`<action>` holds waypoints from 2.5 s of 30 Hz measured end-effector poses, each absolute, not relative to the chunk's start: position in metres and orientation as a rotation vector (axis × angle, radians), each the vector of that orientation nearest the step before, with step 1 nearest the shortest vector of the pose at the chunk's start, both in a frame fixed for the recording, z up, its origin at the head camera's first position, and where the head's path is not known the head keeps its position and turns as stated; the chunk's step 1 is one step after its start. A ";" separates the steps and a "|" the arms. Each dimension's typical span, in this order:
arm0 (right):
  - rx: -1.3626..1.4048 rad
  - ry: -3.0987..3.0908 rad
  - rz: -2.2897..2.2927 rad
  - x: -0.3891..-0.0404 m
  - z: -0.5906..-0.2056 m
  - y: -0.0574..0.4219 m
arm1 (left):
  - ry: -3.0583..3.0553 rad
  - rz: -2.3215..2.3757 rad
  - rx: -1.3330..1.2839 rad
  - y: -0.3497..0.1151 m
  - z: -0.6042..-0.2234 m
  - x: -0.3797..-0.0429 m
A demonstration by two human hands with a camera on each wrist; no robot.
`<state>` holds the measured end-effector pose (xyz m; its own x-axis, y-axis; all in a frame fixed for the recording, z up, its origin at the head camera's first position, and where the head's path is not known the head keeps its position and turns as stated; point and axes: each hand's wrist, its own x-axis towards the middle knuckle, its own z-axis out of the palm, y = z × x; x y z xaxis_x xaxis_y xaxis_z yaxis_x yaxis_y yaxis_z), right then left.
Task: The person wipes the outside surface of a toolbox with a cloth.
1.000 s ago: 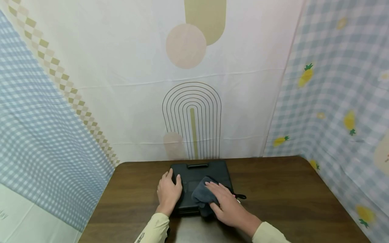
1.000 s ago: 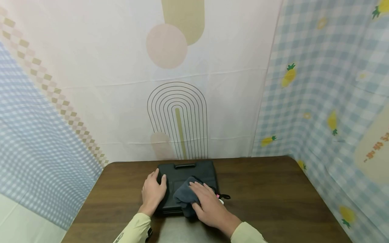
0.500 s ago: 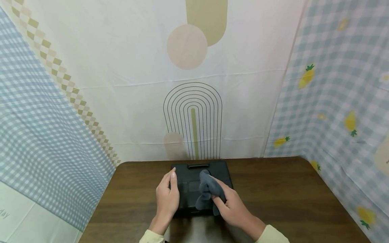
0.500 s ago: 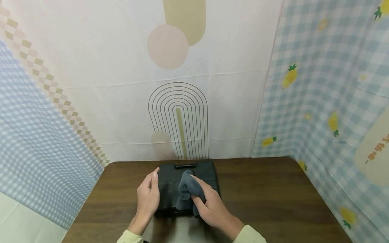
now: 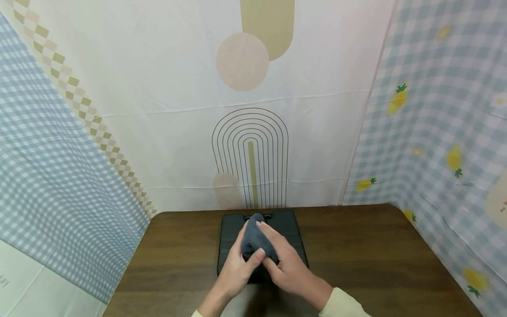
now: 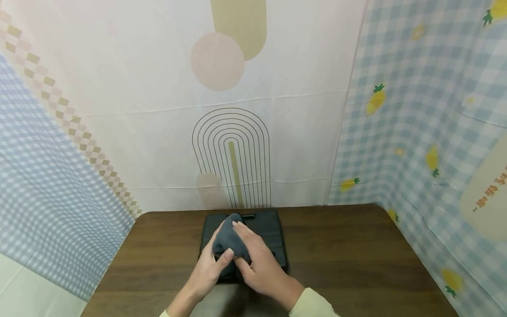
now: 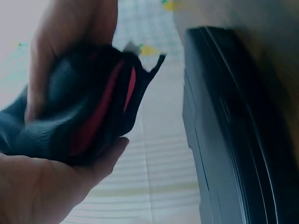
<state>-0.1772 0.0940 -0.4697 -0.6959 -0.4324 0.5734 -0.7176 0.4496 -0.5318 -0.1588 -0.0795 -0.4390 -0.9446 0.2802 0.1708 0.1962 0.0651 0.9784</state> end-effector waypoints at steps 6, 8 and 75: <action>1.041 -2.455 0.890 -0.173 -0.470 0.082 | 2.190 2.104 0.348 -0.072 -0.437 -0.155; 1.029 -2.493 0.875 -0.172 -0.471 0.081 | 2.192 2.099 0.301 -0.072 -0.438 -0.155; 0.407 -3.089 0.904 -0.328 -0.550 0.139 | 2.383 2.297 -0.537 -0.192 -0.460 -0.141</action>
